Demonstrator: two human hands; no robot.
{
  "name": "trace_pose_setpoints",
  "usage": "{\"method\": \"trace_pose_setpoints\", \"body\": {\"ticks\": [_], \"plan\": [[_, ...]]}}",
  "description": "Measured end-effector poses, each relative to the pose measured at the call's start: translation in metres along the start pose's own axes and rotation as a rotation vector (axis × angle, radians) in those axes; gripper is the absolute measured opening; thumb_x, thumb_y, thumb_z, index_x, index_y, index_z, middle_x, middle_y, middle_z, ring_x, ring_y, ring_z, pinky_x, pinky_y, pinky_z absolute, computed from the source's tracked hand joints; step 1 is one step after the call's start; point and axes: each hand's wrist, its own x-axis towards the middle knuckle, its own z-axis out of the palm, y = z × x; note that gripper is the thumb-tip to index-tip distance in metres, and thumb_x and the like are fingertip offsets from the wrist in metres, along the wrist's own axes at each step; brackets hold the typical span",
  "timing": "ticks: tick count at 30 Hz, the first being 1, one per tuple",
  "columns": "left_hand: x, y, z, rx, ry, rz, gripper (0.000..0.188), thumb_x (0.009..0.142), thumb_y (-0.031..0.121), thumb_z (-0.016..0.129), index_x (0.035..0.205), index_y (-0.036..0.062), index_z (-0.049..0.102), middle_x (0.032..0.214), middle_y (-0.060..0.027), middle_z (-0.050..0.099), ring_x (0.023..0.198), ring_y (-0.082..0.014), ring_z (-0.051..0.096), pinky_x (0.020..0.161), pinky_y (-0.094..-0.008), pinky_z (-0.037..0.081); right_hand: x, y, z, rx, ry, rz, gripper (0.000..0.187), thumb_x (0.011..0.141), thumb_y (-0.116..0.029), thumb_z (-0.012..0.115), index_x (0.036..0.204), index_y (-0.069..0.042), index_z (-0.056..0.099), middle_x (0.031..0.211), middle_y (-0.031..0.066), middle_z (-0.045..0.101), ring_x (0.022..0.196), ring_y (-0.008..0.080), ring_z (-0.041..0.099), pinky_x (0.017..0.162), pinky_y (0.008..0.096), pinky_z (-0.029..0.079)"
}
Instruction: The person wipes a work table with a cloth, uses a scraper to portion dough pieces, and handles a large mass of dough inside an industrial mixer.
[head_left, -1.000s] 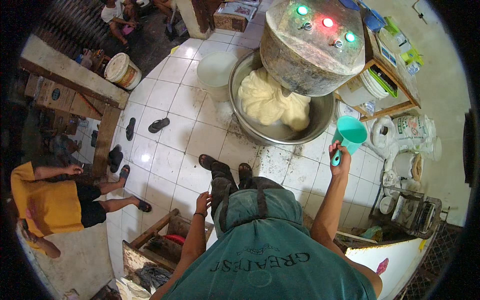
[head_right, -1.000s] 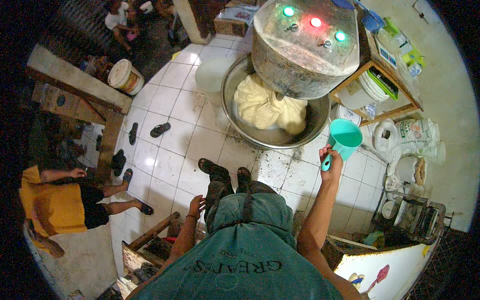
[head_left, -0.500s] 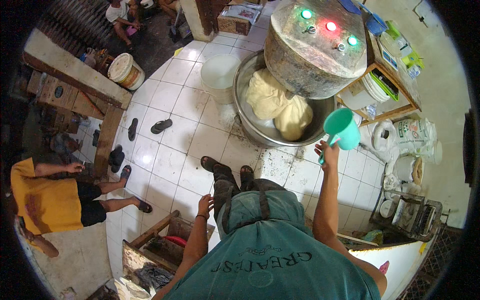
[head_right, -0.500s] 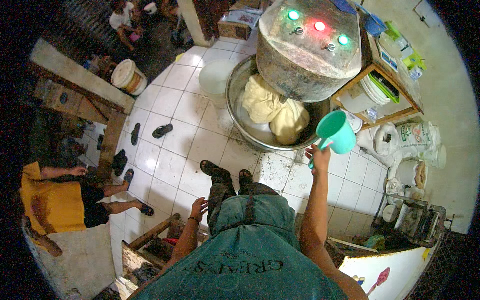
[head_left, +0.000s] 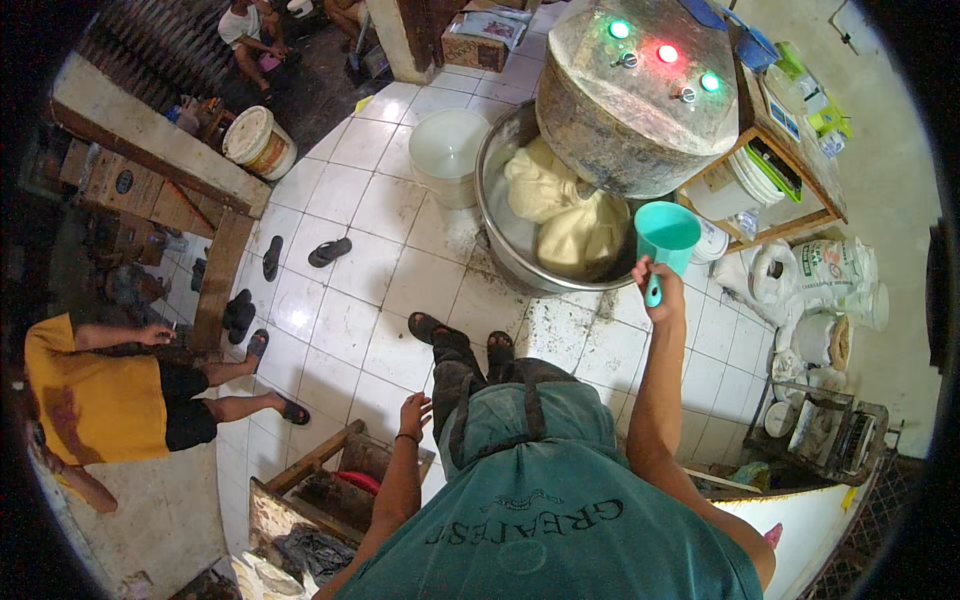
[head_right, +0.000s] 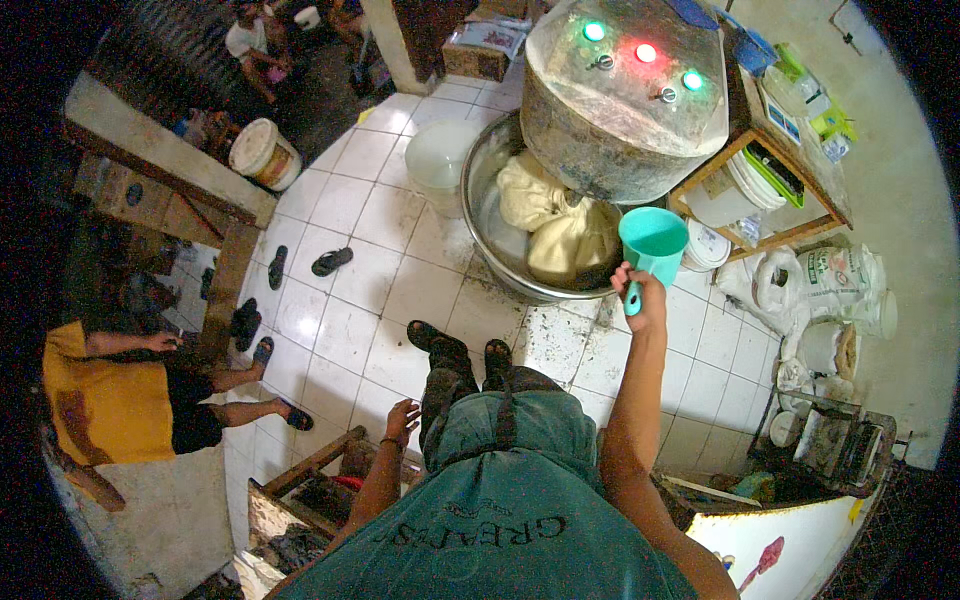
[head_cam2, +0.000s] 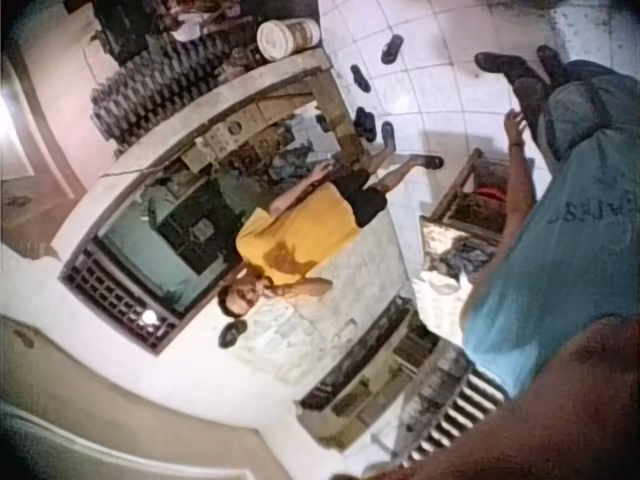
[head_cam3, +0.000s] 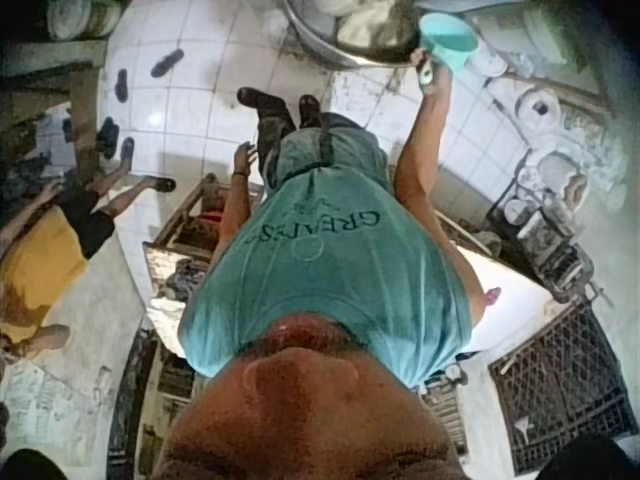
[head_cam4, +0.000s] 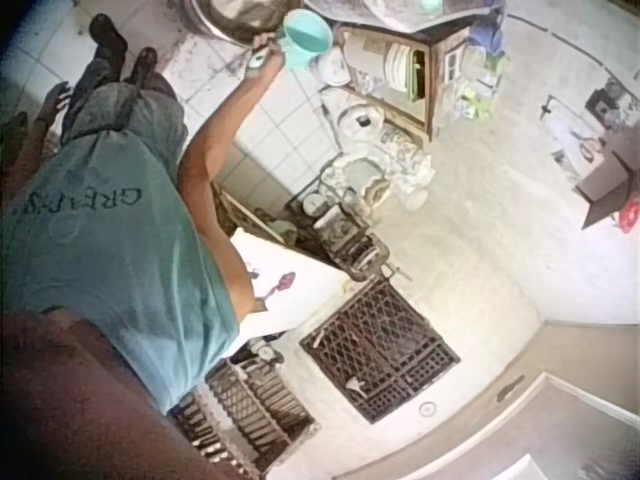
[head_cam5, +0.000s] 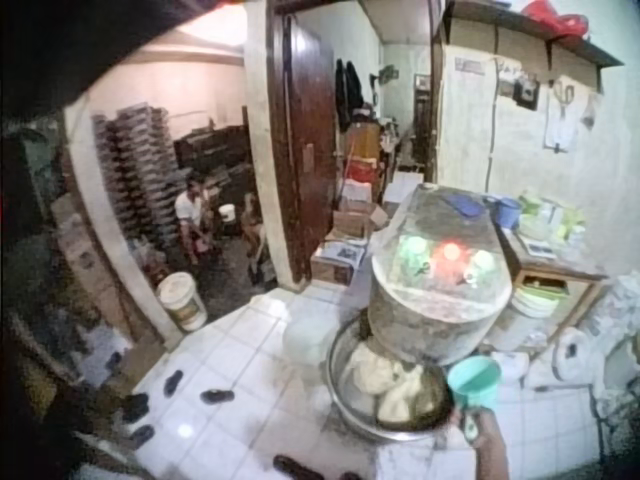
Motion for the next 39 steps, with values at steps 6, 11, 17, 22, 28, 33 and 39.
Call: {"method": "trace_pose_setpoints", "body": {"ticks": [6,11,17,22,28,33,39], "plan": [[0.006,-0.005,-0.006,-0.025,-0.016,0.018,0.036,0.080,0.031,0.054,0.109,0.0115,0.045,0.094,-0.0045,0.055,0.084,-0.0177,0.055,0.069,-0.0347,0.040,-0.015,-0.016,-0.020,0.071,0.169,-0.131,0.019,0.072,0.002,0.045,0.091,0.002,0.045,0.089,0.0115,0.053,0.077,0.0207,0.055,0.069,0.0329,0.051],[0.008,-0.001,-0.003,-0.017,-0.020,0.019,0.036,0.079,0.031,0.055,0.108,0.0119,0.045,0.094,-0.0037,0.055,0.087,-0.0172,0.055,0.070,-0.0351,0.040,-0.029,-0.014,-0.003,-0.278,0.322,-0.238,0.040,0.073,0.005,0.043,0.112,0.002,0.034,0.095,0.0135,0.048,0.075,0.0222,0.055,0.063,0.0353,0.052],[0.006,0.002,-0.001,-0.014,-0.040,0.025,0.035,0.079,0.032,0.055,0.107,0.0124,0.045,0.095,-0.0031,0.055,0.087,-0.0176,0.054,0.072,-0.0349,0.040,-0.021,0.004,0.002,-0.477,0.359,-0.212,0.036,0.078,0.002,0.042,0.113,-0.001,0.033,0.094,0.0121,0.049,0.074,0.0223,0.056,0.057,0.0345,0.052],[0.007,-0.004,-0.006,-0.012,-0.023,0.006,0.036,0.080,0.033,0.054,0.108,0.0119,0.045,0.097,-0.0035,0.055,0.088,-0.0180,0.053,0.074,-0.0354,0.040,-0.013,-0.009,0.013,-0.398,0.274,-0.092,0.031,0.070,0.005,0.045,0.100,-0.002,0.042,0.086,0.0092,0.053,0.071,0.0192,0.056,0.053,0.0312,0.051],[0.003,-0.003,-0.006,0.007,-0.022,0.006,0.036,0.081,0.033,0.053,0.109,0.0128,0.045,0.099,-0.0040,0.055,0.090,-0.0181,0.053,0.076,-0.0363,0.040,-0.011,-0.028,-0.003,0.014,0.136,-0.057,0.027,0.071,0.000,0.046,0.097,0.001,0.046,0.088,0.0093,0.055,0.075,0.0173,0.056,0.069,0.0332,0.050],[-0.005,0.006,0.002,0.031,0.013,0.005,0.027,0.083,0.029,0.049,0.105,0.0133,0.047,0.095,-0.0006,0.056,0.086,-0.0154,0.054,0.074,-0.0342,0.040,-0.014,-0.034,-0.029,0.161,0.073,-0.145,0.023,0.074,-0.002,0.047,0.096,0.003,0.048,0.088,0.0092,0.056,0.077,0.0162,0.056,0.072,0.0309,0.049],[0.001,0.003,0.000,0.014,-0.008,0.006,0.034,0.081,0.032,0.053,0.108,0.0136,0.046,0.100,-0.0037,0.056,0.090,-0.0177,0.053,0.077,-0.0364,0.040,-0.025,-0.032,-0.011,-0.138,0.299,-0.292,0.036,0.072,0.001,0.044,0.109,0.001,0.040,0.090,0.0105,0.053,0.077,0.0184,0.055,0.069,0.0337,0.049]]}}
